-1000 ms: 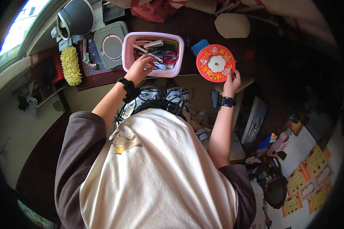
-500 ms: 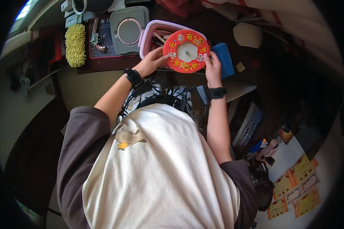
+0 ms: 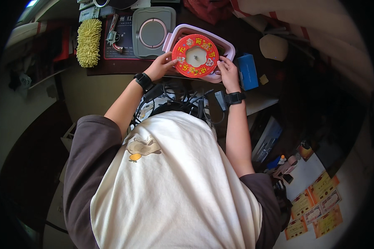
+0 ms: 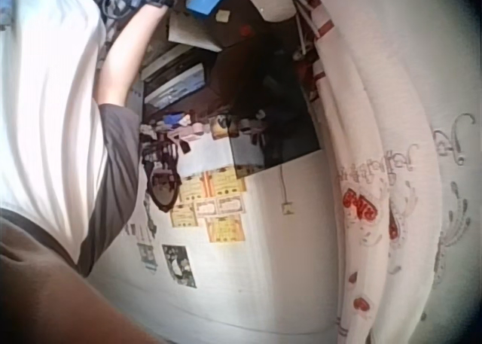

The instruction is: The person sorts various household items and accessories into a pink container, including cables, lanyards, and small pouches, before placing the container into a cabinet.

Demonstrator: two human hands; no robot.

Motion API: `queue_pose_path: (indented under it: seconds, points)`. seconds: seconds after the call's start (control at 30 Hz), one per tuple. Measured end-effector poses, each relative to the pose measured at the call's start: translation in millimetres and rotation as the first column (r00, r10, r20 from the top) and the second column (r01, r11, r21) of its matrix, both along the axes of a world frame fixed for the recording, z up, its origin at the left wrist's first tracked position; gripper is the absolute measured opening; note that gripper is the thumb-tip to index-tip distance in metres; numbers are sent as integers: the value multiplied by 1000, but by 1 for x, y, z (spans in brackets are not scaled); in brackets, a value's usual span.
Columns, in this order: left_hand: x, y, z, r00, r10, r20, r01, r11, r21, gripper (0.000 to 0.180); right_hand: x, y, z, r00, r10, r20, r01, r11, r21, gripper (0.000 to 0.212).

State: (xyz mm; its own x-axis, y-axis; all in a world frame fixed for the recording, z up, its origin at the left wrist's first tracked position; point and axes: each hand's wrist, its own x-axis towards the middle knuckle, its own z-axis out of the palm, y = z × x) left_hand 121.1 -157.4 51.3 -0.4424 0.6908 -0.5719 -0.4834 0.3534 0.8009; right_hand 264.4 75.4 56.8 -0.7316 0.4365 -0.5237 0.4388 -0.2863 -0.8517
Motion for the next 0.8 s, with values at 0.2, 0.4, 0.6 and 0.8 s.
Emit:
queue_pose_path:
  seconds: [0.2,0.4,0.6,0.8]
  points:
    - [-6,-4,5,980,71,186,-77,997,27,36,6,-4,-1,1000,-4,9,4,1000,13,28]
    - [5,11,-12,993,-37,-111,24,993,-112,44,19,-16,-13,995,-9,100,0,996,85,30]
    - [-3,20,9,992,-29,-122,10,987,-157,52,23,-23,-19,996,-19,85,10,995,103,29]
    - [-4,29,11,836,-191,-515,-1,937,-349,55,24,-24,-22,998,-1,56,-7,990,144,27]
